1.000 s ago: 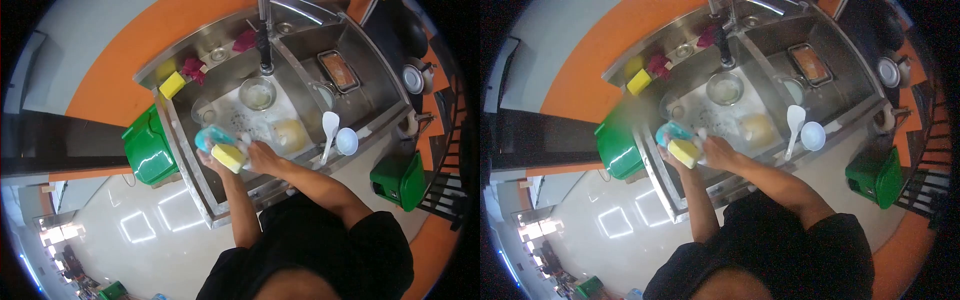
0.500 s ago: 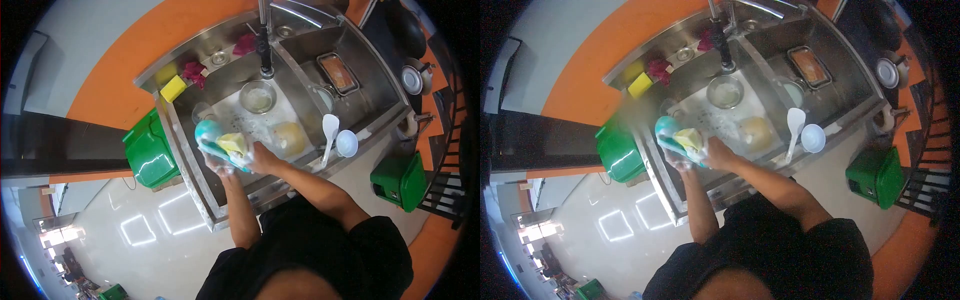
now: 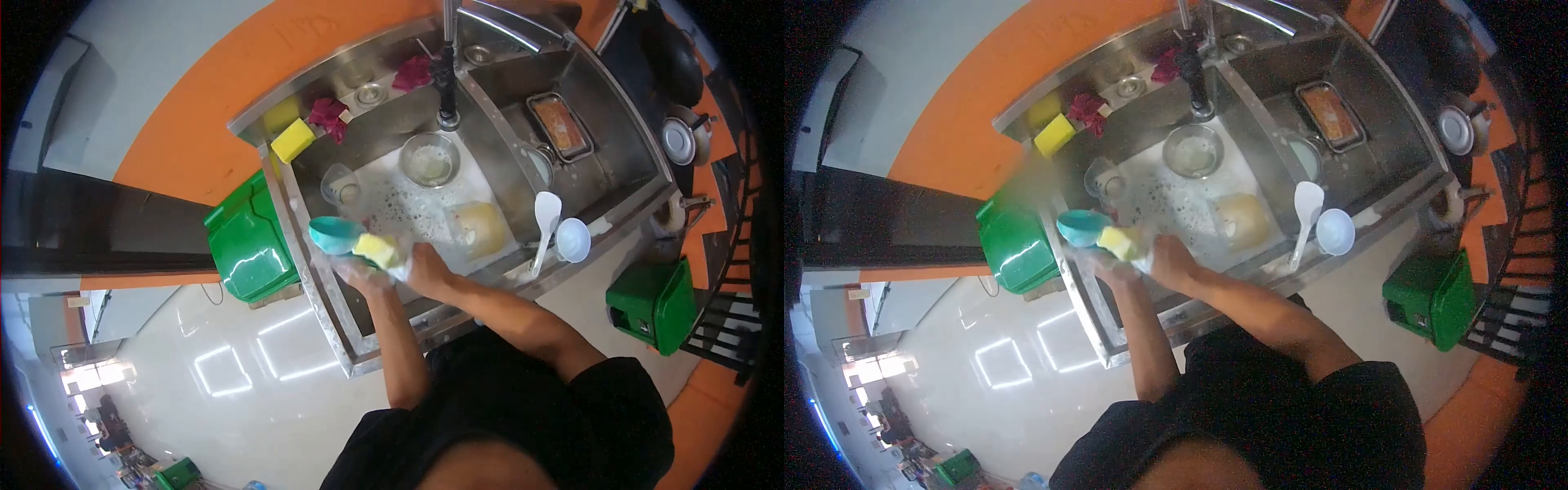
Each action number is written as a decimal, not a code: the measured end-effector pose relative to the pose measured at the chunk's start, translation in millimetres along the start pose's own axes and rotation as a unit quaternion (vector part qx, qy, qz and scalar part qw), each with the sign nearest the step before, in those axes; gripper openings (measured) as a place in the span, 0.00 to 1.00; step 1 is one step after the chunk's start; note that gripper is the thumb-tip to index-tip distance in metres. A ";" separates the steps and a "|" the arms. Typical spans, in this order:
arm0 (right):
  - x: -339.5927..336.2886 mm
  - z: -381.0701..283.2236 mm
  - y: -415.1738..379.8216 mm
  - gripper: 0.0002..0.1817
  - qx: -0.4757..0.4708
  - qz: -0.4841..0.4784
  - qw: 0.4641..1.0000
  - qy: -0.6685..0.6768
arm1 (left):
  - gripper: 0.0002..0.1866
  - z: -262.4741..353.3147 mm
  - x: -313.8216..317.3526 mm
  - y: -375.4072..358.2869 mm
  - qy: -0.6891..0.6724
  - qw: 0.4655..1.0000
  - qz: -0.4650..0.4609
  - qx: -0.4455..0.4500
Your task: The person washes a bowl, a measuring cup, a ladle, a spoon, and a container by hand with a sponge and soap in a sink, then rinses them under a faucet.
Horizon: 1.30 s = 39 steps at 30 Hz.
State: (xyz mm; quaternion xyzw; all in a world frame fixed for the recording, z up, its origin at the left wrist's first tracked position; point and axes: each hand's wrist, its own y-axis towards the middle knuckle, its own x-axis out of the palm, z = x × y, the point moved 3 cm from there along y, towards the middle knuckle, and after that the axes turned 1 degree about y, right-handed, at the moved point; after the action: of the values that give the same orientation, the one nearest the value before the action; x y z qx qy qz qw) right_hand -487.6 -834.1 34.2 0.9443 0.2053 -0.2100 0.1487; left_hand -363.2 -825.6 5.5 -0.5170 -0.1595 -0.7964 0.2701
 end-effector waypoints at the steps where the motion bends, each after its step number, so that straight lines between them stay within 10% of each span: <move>1: -1.5 1.6 1.0 0.15 -0.004 -0.002 1.000 0.000 | 0.37 0.4 -23.4 9.0 0.226 0.973 -0.005 0.045; 2: -1.3 3.9 -1.6 0.15 -0.014 -0.046 0.999 0.007 | 0.35 3.8 -36.6 12.5 0.443 0.893 -0.007 0.086; 8: -55.3 -9.7 27.4 0.22 -0.008 -0.041 0.998 0.045 | 0.18 2.0 -21.9 -0.9 0.288 0.955 0.073 -0.008; 13: -68.7 -54.0 55.8 0.19 -0.269 0.068 0.952 -0.125 | 0.20 -5.8 17.7 -16.4 0.272 0.961 0.049 -0.010; 17: -35.3 -26.2 67.4 0.16 -0.188 -0.168 0.945 -0.210 | 0.28 -4.8 39.9 -15.5 0.171 0.969 0.112 -0.141; 21: -37.1 -44.4 70.5 0.09 -0.188 -0.018 0.976 -0.108 | 0.27 -21.7 49.9 -19.7 0.113 0.975 0.094 -0.163; 24: -33.0 -32.0 73.7 0.09 -0.083 -0.153 0.945 -0.275 | 0.28 -27.4 26.5 -22.5 0.134 0.973 0.087 -0.168; 28: -51.5 -19.0 68.7 0.07 -0.124 -0.081 0.988 0.036 | 0.41 -39.3 13.2 -33.0 0.127 0.985 -0.017 -0.116; 30: -54.9 -6.3 64.0 0.08 -0.071 -0.021 0.997 -0.026 | 0.22 -54.0 12.7 -33.5 0.294 0.946 -0.038 -0.134; 33: -77.9 13.5 57.9 0.12 -0.030 -0.184 0.949 -0.253 | 0.24 -72.5 31.0 -37.8 0.271 0.943 -0.003 -0.192; 36: -120.2 13.7 56.8 0.12 -0.075 -0.156 0.984 -0.044 | 0.28 -87.1 21.0 -40.5 0.313 0.948 0.004 -0.062; 39: -129.6 41.4 74.9 0.09 -0.077 -0.085 0.977 -0.182 | 0.28 -137.1 -20.0 -32.4 0.344 0.918 0.035 -0.194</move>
State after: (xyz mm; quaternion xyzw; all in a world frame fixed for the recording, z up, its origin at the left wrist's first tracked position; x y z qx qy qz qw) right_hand -575.1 -956.7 72.2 0.8549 0.2702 -0.3738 0.2373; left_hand -477.2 -867.3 -68.7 -0.2582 0.1195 -0.9306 0.2302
